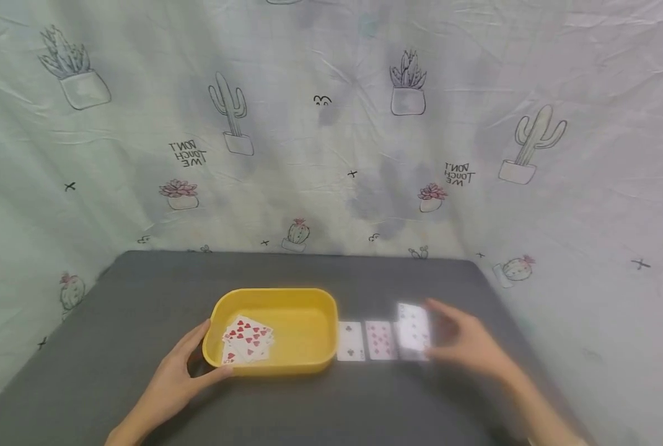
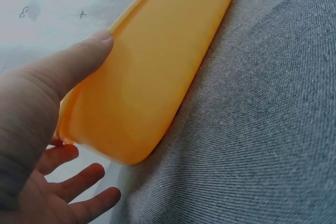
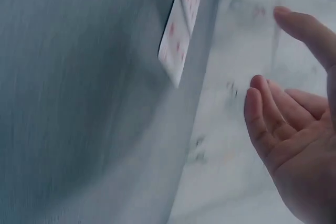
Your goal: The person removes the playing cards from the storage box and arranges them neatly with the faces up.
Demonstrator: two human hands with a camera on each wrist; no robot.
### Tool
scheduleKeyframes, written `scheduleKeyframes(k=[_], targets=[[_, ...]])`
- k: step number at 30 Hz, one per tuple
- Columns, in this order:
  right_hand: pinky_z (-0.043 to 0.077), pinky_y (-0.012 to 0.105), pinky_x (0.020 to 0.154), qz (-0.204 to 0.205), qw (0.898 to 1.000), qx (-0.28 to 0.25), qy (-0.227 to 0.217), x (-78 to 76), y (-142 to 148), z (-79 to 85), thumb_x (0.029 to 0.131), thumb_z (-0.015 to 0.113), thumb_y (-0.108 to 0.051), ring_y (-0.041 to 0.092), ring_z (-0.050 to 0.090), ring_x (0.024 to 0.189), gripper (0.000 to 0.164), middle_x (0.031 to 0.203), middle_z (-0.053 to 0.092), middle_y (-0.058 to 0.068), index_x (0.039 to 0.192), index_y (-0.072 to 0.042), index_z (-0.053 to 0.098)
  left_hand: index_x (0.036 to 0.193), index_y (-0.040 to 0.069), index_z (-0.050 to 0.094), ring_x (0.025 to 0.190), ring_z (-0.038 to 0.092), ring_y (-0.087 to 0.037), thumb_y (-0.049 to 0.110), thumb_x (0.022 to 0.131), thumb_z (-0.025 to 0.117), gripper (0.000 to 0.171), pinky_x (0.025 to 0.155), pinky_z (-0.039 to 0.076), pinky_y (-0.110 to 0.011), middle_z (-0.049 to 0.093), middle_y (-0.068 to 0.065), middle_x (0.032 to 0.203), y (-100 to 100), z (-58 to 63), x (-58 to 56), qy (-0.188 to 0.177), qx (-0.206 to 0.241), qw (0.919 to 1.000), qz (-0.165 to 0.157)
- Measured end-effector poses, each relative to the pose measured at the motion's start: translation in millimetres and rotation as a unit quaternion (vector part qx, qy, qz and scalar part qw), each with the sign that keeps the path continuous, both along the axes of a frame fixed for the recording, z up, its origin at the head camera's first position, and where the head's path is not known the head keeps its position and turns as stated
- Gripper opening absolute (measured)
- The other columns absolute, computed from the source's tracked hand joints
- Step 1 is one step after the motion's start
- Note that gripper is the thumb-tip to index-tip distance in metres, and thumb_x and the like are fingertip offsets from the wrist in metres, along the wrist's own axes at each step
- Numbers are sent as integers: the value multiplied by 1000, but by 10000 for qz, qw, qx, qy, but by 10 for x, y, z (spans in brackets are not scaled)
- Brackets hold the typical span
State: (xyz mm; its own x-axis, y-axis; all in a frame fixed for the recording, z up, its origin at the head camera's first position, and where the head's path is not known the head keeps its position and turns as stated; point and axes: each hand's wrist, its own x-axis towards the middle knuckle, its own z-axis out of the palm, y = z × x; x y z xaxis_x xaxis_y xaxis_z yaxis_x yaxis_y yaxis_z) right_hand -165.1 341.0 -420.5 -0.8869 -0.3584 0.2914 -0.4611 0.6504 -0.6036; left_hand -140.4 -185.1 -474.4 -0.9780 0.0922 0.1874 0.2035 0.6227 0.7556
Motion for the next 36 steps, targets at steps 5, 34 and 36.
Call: scheduleKeyframes(k=[5, 34, 36], targets=[[52, 29, 60, 92, 9967, 57, -799, -66, 386, -17, 75, 88, -19, 22, 64, 72, 84, 108, 62, 14, 145, -1, 46, 157, 13, 26, 129, 44, -30, 63, 73, 78, 110, 97, 48, -45, 32, -12, 153, 17, -5, -6, -4, 2, 10000, -3], [40, 25, 56, 578, 9903, 800, -981, -479, 946, -433, 70, 89, -29, 10, 53, 69, 90, 128, 61, 14, 142, 4, 46, 157, 12, 24, 131, 42, -31, 64, 73, 76, 112, 97, 47, -44, 31, -13, 153, 41, -5, -23, -1, -67, 10000, 17], [39, 25, 55, 526, 9902, 852, -973, -482, 937, -422, 69, 90, -30, 10, 53, 68, 91, 127, 63, 11, 142, 4, 46, 157, 12, 24, 131, 41, -31, 64, 73, 76, 112, 97, 47, -45, 31, -12, 154, 48, -6, -27, -14, -59, 10000, 20]])
